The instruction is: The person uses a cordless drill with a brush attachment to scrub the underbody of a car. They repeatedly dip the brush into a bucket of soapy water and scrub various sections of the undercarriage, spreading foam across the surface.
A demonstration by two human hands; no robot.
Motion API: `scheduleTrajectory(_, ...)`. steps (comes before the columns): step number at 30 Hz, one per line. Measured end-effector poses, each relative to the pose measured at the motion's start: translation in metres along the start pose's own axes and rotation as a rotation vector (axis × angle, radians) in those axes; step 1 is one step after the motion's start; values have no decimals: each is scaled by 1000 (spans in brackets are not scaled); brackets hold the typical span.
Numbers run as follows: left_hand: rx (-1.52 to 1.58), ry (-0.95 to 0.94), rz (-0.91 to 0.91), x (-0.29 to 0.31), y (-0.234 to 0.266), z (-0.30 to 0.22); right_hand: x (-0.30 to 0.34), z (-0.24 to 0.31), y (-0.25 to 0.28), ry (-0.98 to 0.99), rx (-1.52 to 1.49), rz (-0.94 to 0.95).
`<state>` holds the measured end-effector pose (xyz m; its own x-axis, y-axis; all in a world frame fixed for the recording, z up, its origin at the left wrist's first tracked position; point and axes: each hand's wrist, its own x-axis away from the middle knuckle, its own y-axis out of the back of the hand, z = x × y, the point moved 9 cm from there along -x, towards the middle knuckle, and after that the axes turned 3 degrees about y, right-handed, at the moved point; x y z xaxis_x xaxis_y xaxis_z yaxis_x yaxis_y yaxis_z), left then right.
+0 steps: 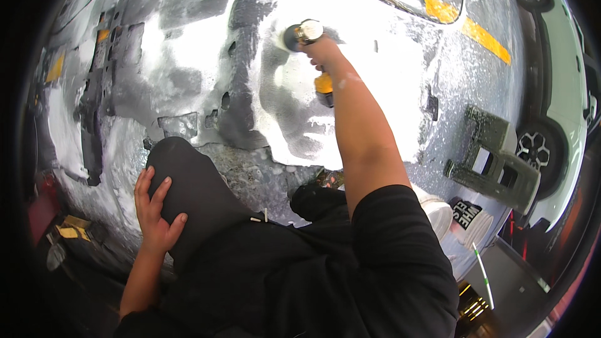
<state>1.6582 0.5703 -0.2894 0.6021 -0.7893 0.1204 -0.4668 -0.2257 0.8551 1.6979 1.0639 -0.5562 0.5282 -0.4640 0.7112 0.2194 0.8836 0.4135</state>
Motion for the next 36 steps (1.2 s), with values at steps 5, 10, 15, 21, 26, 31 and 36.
scheduleTrajectory(5,-6,-13,22,-8,-7,-5,5,-38,22,-71,1,-180)
scheduleTrajectory(10,2,-25,1,0,-7,2,33,-114,107,-197,-49,-255)
scheduleTrajectory(15,11,-48,45,-12,-11,-5,50,-144,69,-188,-4,-90)
scheduleTrajectory(21,12,-74,78,-29,-24,-13,95,-68,-43,117,265,-178)
scheduleTrajectory(26,6,-93,100,-34,-30,-13,81,-87,2,79,76,-297)
scheduleTrajectory(31,8,-70,90,-19,-21,1,97,-146,92,-145,19,-364)
scheduleTrajectory(36,42,-108,70,-19,-19,1,111,-198,108,-201,-24,-406)
